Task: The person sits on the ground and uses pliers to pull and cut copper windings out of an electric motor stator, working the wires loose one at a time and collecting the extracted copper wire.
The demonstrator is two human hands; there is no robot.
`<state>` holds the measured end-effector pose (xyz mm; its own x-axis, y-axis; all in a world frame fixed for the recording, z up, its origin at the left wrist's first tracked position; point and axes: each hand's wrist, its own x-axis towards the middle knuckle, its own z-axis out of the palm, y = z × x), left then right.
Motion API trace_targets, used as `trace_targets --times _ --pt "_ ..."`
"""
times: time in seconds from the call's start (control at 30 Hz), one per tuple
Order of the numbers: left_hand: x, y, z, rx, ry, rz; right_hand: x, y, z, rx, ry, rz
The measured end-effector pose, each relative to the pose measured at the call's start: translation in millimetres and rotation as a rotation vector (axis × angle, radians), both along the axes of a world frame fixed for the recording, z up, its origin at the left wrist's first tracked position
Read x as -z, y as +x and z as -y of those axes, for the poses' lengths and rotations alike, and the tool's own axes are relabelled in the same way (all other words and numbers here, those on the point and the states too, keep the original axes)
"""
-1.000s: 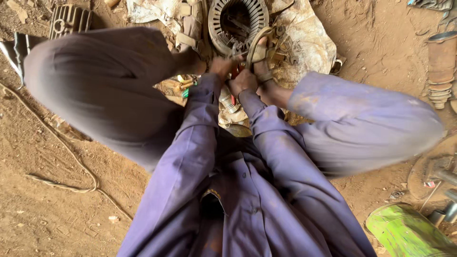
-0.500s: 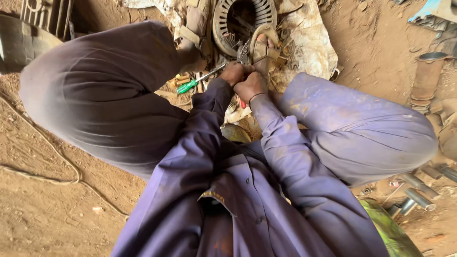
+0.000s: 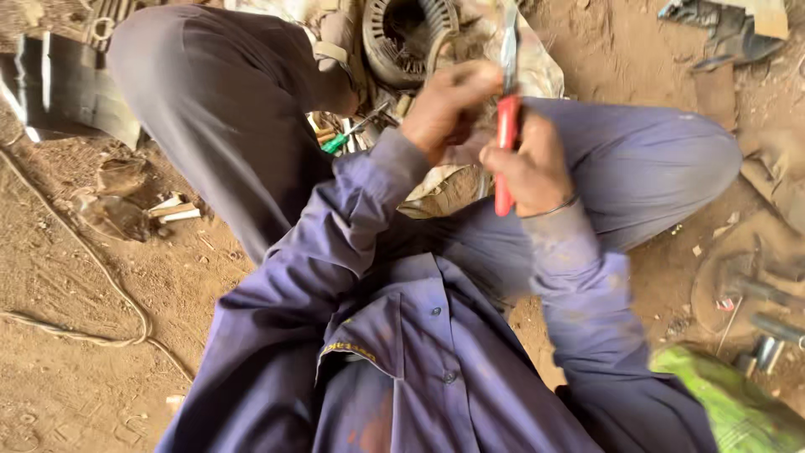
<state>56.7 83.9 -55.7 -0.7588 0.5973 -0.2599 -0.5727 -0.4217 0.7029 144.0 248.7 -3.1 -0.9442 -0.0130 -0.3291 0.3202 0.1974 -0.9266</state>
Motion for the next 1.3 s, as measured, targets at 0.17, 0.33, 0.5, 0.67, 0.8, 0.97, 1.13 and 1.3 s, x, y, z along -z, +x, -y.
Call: trace_targets --times 0.17,0.33,0.5,0.67,0.8,0.97,1.13,1.3 --pt "40.1 -12.2 18.5 -0.297 0.185 0.458 22.0 20.1 22.8 -0.004 -0.267 0.172" --pt "68.1 -31.9 9.5 -0.357 0.069 0.251 58.2 19.1 16.7 0.005 -0.576 0.264" --pt "80.1 -30.2 2.8 -0.387 -0.12 0.049 91.3 28.8 8.0 0.166 -0.919 0.501" --pt "82.1 -26.2 -12.2 -0.377 -0.167 -0.032 87.9 39.5 20.9 0.133 -1.77 0.6" --pt "81.4 -31.4 -14.3 -0.41 -0.241 -0.142 94.4 34.8 42.9 0.288 -1.349 0.482" --pt "77.4 -34.3 -6.8 -0.379 -0.542 -0.42 126.1 30.1 45.2 0.299 -0.981 0.536" --pt "87.1 -38.0 3.5 -0.428 -0.58 -0.397 142.1 36.4 21.2 0.209 -0.823 0.755" --pt "110.6 -51.0 14.6 -0.416 -0.295 -0.115 125.9 31.0 -3.5 0.063 -0.801 0.648"
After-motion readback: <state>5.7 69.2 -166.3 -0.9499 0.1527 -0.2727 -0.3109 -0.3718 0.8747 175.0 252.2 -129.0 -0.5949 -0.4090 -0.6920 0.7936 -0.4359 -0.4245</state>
